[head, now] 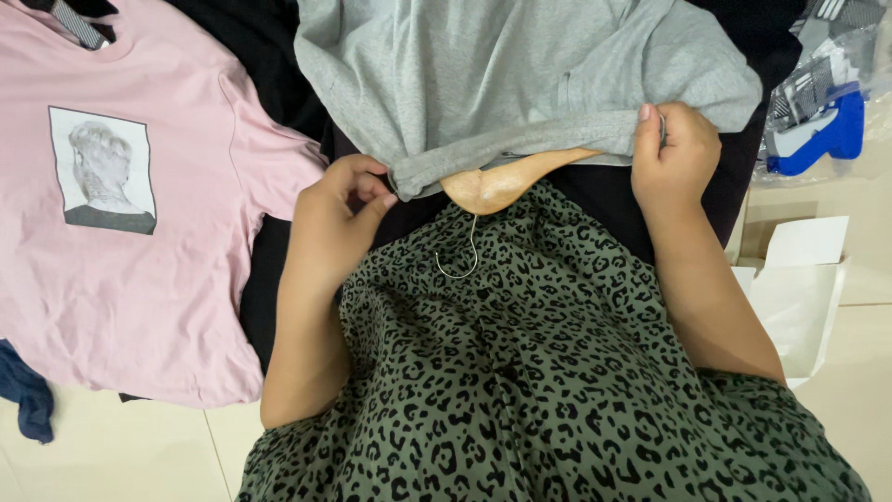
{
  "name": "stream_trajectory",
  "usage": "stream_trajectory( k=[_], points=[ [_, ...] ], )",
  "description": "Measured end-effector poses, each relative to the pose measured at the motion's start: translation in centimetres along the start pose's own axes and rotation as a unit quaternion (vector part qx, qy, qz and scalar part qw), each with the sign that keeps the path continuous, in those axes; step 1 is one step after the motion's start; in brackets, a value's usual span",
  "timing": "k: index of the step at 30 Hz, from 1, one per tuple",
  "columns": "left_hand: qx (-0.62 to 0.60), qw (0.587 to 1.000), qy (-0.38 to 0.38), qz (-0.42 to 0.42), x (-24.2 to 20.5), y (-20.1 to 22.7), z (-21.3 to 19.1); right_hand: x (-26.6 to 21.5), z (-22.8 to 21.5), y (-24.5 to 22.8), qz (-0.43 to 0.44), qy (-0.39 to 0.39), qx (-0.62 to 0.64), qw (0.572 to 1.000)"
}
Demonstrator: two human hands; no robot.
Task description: The person uses a tagging gun to attach labels to several t-shirts, handling pink, grey, and navy shirts one by one.
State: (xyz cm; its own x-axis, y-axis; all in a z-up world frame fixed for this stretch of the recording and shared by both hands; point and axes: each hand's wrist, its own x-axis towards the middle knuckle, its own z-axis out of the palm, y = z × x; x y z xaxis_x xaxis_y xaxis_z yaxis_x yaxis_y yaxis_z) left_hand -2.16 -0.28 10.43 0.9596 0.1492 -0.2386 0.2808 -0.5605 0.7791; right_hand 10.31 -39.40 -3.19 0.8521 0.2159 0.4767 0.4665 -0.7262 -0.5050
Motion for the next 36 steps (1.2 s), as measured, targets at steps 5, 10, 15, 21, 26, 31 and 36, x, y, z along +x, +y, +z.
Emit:
stream_trajectory(
  k=[5,10,15,21,26,31,36],
  points=[
    [0.026,0.998,0.05,0.023,-0.9,0.0,-1.3,0.0,0.0,0.0,-0.008,-0.004,-0.004,1.0],
    [0.038,0.996,0.064,0.039,-1.4,0.0,-1.7,0.0,-0.2,0.0,-0.007,-0.009,0.002,1.0],
    [-0.021,0.992,-0.012,0.121,-2.2,3.6,-2.6,0.1,-0.2,-0.3,-0.005,-0.011,-0.002,1.0],
    [-0.114,0.936,-0.164,0.289,-0.4,5.1,4.9,0.5,-0.3,-1.3,-0.001,-0.019,-0.05,0.999],
    [0.136,0.932,0.028,0.336,5.8,3.7,8.7,0.4,-0.5,-1.9,0.012,-0.016,-0.031,0.999],
    [0.077,0.969,-0.117,0.204,8.2,4.0,8.7,0.6,-1.3,-2.9,0.043,0.024,0.051,0.998],
    [0.051,0.971,-0.19,0.138,6.7,4.6,5.5,0.8,-1.4,-2.0,0.043,0.078,-0.008,0.996]
  ],
)
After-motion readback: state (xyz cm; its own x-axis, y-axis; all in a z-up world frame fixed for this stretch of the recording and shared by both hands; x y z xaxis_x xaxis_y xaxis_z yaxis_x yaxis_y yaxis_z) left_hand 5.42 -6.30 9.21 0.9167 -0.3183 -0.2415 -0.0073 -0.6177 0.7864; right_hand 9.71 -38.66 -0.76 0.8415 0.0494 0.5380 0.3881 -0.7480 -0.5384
